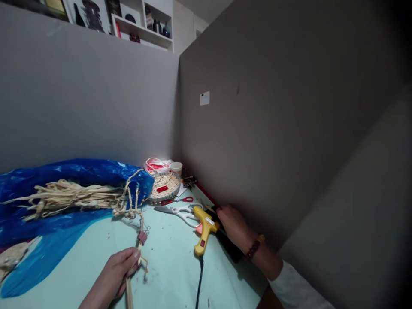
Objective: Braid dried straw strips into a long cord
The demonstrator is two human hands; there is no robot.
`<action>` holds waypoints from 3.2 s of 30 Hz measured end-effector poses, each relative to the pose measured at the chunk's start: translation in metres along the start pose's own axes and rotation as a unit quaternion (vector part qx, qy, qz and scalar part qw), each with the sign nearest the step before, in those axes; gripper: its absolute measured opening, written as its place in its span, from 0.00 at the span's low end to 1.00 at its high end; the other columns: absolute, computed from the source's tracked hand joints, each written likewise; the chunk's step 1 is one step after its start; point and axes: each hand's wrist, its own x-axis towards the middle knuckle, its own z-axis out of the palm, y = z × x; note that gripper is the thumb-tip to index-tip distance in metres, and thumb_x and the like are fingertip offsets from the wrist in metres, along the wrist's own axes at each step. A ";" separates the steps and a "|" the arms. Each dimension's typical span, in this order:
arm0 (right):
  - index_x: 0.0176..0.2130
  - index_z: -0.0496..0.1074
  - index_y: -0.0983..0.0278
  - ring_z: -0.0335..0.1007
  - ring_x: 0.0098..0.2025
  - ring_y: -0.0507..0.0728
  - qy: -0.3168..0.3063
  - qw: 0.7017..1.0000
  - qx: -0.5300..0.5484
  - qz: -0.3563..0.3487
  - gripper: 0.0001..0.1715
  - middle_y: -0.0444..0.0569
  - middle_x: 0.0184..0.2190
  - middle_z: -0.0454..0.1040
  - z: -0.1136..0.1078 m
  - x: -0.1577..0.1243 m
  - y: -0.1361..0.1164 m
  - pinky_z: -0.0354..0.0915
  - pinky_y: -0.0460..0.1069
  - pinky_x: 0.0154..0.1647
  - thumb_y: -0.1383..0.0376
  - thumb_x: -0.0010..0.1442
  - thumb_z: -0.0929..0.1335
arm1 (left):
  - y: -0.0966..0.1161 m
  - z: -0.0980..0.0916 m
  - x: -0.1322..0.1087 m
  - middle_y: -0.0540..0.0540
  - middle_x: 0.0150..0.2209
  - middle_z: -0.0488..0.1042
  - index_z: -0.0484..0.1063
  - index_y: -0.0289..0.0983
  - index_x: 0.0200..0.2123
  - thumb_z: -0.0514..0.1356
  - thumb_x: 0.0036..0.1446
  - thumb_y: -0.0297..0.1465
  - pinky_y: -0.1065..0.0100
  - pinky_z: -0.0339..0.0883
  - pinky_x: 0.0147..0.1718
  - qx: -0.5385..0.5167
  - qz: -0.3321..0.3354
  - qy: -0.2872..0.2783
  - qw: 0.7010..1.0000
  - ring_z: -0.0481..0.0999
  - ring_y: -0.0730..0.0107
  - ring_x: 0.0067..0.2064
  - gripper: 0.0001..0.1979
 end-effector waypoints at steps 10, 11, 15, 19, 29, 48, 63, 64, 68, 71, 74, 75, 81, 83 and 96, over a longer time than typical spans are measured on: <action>0.41 0.68 0.71 0.72 0.35 0.59 0.098 0.985 0.144 0.013 0.12 0.58 0.32 0.74 -0.011 0.017 0.001 0.62 0.50 0.35 0.78 0.59 0.59 | 0.002 0.001 -0.003 0.59 0.12 0.53 0.61 0.38 0.12 0.69 0.30 0.49 0.76 0.36 0.16 -0.005 0.004 -0.022 1.000 0.46 0.82 0.16 0.25; 0.40 0.66 0.69 0.71 0.34 0.58 0.103 0.980 0.171 -0.002 0.11 0.55 0.31 0.73 -0.015 0.017 0.001 0.61 0.50 0.34 0.77 0.60 0.59 | 0.004 0.002 -0.004 0.59 0.12 0.52 0.60 0.39 0.12 0.68 0.29 0.50 0.76 0.34 0.15 -0.003 0.001 -0.022 1.000 0.45 0.83 0.15 0.25; 0.40 0.63 0.64 0.68 0.31 0.52 0.071 0.949 0.288 -0.107 0.07 0.46 0.31 0.72 -0.028 0.011 -0.013 0.61 0.44 0.30 0.68 0.64 0.58 | 0.011 0.007 -0.007 0.60 0.11 0.51 0.59 0.40 0.11 0.67 0.28 0.53 0.75 0.29 0.14 0.002 -0.004 -0.020 1.000 0.42 0.84 0.13 0.26; 0.52 0.57 0.62 0.64 0.25 0.49 -0.045 0.820 0.538 -0.187 0.16 0.43 0.30 0.71 -0.028 0.006 -0.041 0.59 0.43 0.23 0.61 0.66 0.59 | 0.012 0.008 -0.011 0.60 0.11 0.52 0.58 0.40 0.11 0.67 0.29 0.52 0.76 0.32 0.15 -0.009 0.002 -0.021 1.000 0.44 0.85 0.13 0.26; 0.38 0.76 0.66 0.69 0.32 0.51 -0.088 0.754 0.565 -0.322 0.09 0.47 0.32 0.76 -0.016 0.008 -0.082 0.63 0.44 0.34 0.68 0.59 0.66 | 0.009 0.013 -0.013 0.59 0.11 0.53 0.59 0.39 0.13 0.68 0.33 0.47 0.75 0.37 0.15 -0.052 0.027 -0.003 0.998 0.48 0.81 0.15 0.23; 0.36 0.74 0.66 0.68 0.32 0.51 -0.143 0.837 0.271 -0.453 0.07 0.48 0.33 0.74 0.012 -0.021 -0.109 0.60 0.41 0.31 0.70 0.60 0.65 | 0.012 0.005 -0.025 0.62 0.16 0.50 0.60 0.38 0.21 0.64 0.45 0.52 0.77 0.31 0.13 -0.049 -0.027 0.009 0.998 0.41 0.85 0.16 0.24; 0.34 0.69 0.62 0.66 0.31 0.51 -0.065 0.868 0.375 -0.317 0.05 0.44 0.30 0.72 -0.005 -0.032 -0.084 0.61 0.43 0.33 0.69 0.62 0.64 | 0.011 0.003 -0.025 0.61 0.14 0.53 0.64 0.37 0.21 0.66 0.44 0.43 0.77 0.31 0.14 -0.059 -0.035 0.023 0.997 0.43 0.87 0.14 0.18; 0.35 0.69 0.61 0.67 0.32 0.51 -0.066 0.860 0.385 -0.328 0.05 0.44 0.31 0.72 -0.005 -0.033 -0.083 0.61 0.43 0.35 0.69 0.62 0.64 | 0.011 0.003 -0.025 0.62 0.14 0.53 0.65 0.36 0.22 0.66 0.44 0.43 0.77 0.31 0.14 -0.065 -0.038 0.021 0.997 0.43 0.87 0.14 0.18; 0.37 0.73 0.60 0.70 0.39 0.52 -0.119 0.831 0.390 -0.378 0.09 0.45 0.35 0.74 -0.001 -0.040 -0.088 0.63 0.43 0.44 0.71 0.62 0.64 | 0.013 0.004 -0.027 0.62 0.16 0.51 0.65 0.37 0.23 0.65 0.45 0.43 0.78 0.30 0.15 -0.100 -0.043 0.011 0.994 0.38 0.86 0.16 0.17; 0.35 0.73 0.61 0.70 0.39 0.52 -0.149 0.835 0.362 -0.386 0.09 0.45 0.34 0.74 0.002 -0.041 -0.093 0.63 0.43 0.43 0.71 0.62 0.64 | 0.016 0.003 -0.030 0.60 0.19 0.54 0.65 0.37 0.24 0.64 0.46 0.47 0.79 0.32 0.14 -0.130 -0.042 0.009 0.991 0.39 0.85 0.18 0.19; 0.34 0.73 0.62 0.69 0.36 0.52 -0.164 0.839 0.340 -0.392 0.08 0.45 0.33 0.73 0.003 -0.039 -0.094 0.63 0.42 0.41 0.73 0.60 0.65 | 0.018 0.003 -0.031 0.59 0.20 0.56 0.66 0.37 0.28 0.62 0.47 0.50 0.79 0.35 0.13 -0.147 -0.043 0.008 0.988 0.40 0.84 0.18 0.21; 0.34 0.72 0.63 0.69 0.36 0.51 -0.167 0.839 0.333 -0.396 0.08 0.45 0.33 0.73 0.004 -0.037 -0.094 0.63 0.42 0.40 0.73 0.60 0.65 | 0.018 0.003 -0.031 0.59 0.20 0.55 0.66 0.37 0.27 0.63 0.46 0.50 0.79 0.36 0.13 -0.145 -0.045 0.005 0.988 0.40 0.84 0.18 0.21; 0.33 0.71 0.64 0.68 0.35 0.50 -0.152 0.847 0.328 -0.389 0.07 0.44 0.32 0.72 0.002 -0.037 -0.095 0.62 0.41 0.39 0.74 0.59 0.65 | 0.013 0.003 -0.027 0.62 0.16 0.49 0.63 0.37 0.22 0.68 0.45 0.44 0.79 0.32 0.14 -0.101 -0.051 0.001 0.994 0.41 0.85 0.17 0.20; 0.34 0.70 0.64 0.68 0.34 0.50 -0.115 0.861 0.341 -0.359 0.08 0.45 0.32 0.72 0.001 -0.039 -0.094 0.62 0.42 0.39 0.74 0.61 0.64 | 0.012 0.002 -0.026 0.62 0.17 0.49 0.61 0.38 0.21 0.66 0.45 0.45 0.78 0.32 0.14 -0.105 -0.048 0.000 0.993 0.40 0.85 0.17 0.20; 0.31 0.67 0.64 0.65 0.33 0.49 -0.145 0.850 0.284 -0.419 0.08 0.44 0.31 0.69 0.005 -0.048 -0.096 0.60 0.41 0.35 0.74 0.61 0.64 | 0.017 0.001 -0.030 0.60 0.19 0.51 0.60 0.38 0.22 0.63 0.51 0.45 0.79 0.34 0.14 -0.116 -0.020 -0.033 0.992 0.39 0.83 0.19 0.20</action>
